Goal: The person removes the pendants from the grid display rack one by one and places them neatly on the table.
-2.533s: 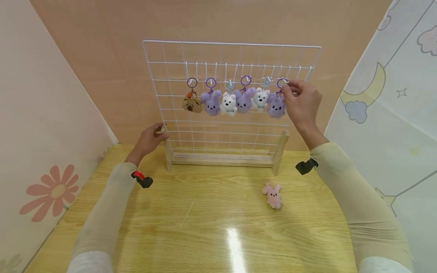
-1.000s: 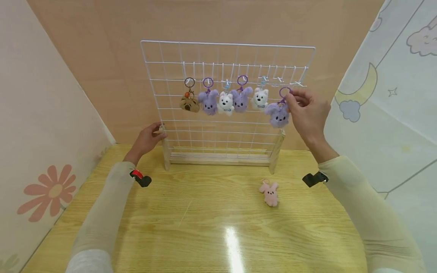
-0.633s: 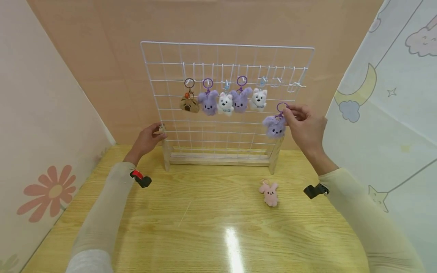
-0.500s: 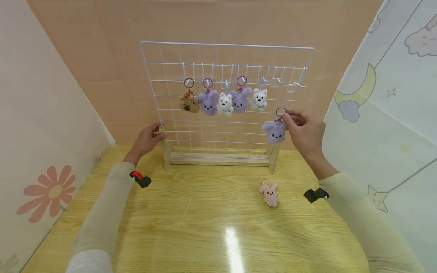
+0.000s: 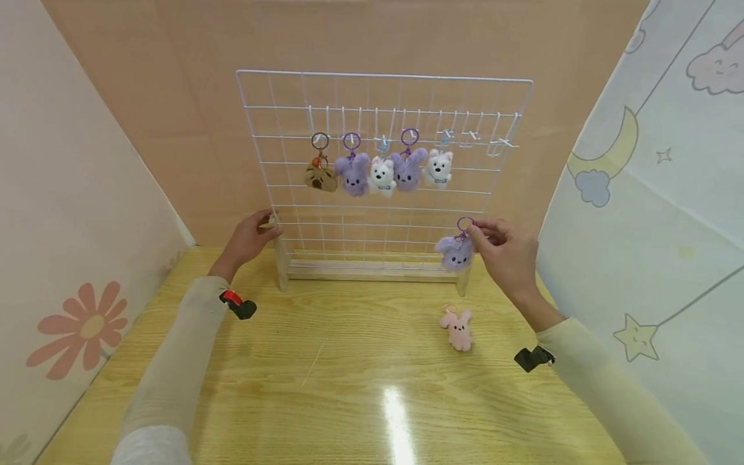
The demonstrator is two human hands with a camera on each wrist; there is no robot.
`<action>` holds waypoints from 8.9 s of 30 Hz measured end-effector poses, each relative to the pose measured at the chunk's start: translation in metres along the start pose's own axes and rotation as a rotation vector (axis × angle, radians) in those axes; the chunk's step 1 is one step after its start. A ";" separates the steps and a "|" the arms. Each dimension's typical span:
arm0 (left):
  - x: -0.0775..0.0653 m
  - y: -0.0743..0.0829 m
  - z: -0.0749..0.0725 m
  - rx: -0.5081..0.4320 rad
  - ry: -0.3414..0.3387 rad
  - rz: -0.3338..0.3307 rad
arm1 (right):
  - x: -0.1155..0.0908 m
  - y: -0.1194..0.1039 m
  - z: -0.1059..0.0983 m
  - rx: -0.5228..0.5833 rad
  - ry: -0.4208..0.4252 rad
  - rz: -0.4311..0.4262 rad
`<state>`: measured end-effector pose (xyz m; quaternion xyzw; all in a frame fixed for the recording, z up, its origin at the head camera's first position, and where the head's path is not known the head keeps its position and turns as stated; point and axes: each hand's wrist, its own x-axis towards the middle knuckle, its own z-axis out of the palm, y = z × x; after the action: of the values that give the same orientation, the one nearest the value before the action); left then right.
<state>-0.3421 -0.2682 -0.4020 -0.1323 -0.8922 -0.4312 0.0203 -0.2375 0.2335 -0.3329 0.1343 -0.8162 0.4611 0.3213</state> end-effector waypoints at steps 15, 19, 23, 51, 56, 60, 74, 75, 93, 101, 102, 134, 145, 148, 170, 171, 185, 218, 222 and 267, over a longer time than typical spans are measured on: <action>-0.001 0.004 0.002 -0.011 0.007 0.010 | -0.042 0.016 0.006 -0.048 -0.057 0.027; -0.001 0.004 0.001 -0.017 0.008 0.012 | -0.052 0.019 0.007 -0.085 -0.054 0.032; -0.001 0.003 0.001 -0.016 0.007 0.013 | -0.061 0.021 0.009 -0.086 -0.058 0.038; 0.000 -0.001 0.003 -0.021 0.013 0.019 | -0.124 0.043 0.008 -0.001 -0.189 0.186; 0.000 -0.001 0.002 -0.019 0.011 0.022 | -0.133 0.044 0.008 -0.013 -0.202 0.211; 0.000 0.000 0.002 -0.018 0.011 0.018 | -0.139 0.045 0.010 -0.004 -0.209 0.220; 0.000 -0.002 0.002 -0.025 0.009 0.013 | -0.157 0.046 0.020 0.043 -0.252 0.274; 0.001 -0.002 0.002 -0.024 0.009 0.014 | -0.158 0.046 0.021 0.049 -0.253 0.269; 0.000 -0.002 0.002 -0.021 0.013 0.019 | -0.143 0.063 0.035 -0.010 -0.275 0.218; 0.002 -0.003 0.003 -0.016 0.018 0.016 | -0.133 0.074 0.041 -0.024 -0.319 0.215; 0.002 -0.003 0.003 -0.015 0.020 0.017 | -0.132 0.076 0.042 -0.031 -0.324 0.219; 0.002 -0.002 0.002 -0.013 0.017 -0.004 | -0.118 0.106 0.060 -0.100 -0.429 0.335; 0.002 -0.003 0.002 -0.005 0.023 -0.008 | -0.113 0.112 0.071 -0.107 -0.479 0.283; 0.002 -0.002 0.002 -0.010 0.025 -0.001 | -0.112 0.112 0.074 -0.114 -0.486 0.280; 0.000 -0.001 0.001 -0.030 0.020 0.028 | -0.091 0.097 0.062 -0.242 -0.574 0.171; 0.000 -0.001 0.001 -0.029 0.019 0.028 | -0.088 0.094 0.059 -0.250 -0.568 0.155; 0.000 -0.002 0.001 -0.017 0.019 0.014 | -0.030 0.041 0.029 -0.273 -0.386 -0.033; 0.001 -0.004 0.001 -0.025 0.014 0.011 | 0.080 -0.032 0.022 -0.174 0.068 -0.195; 0.002 -0.004 0.001 -0.026 0.019 0.006 | 0.092 -0.033 0.025 -0.157 0.101 -0.192; -0.001 -0.001 0.002 -0.024 0.022 0.025 | 0.124 -0.022 0.067 -0.119 0.219 -0.117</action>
<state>-0.3412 -0.2675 -0.4039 -0.1389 -0.8851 -0.4430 0.0337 -0.3470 0.1755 -0.2623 0.1114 -0.7928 0.4042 0.4423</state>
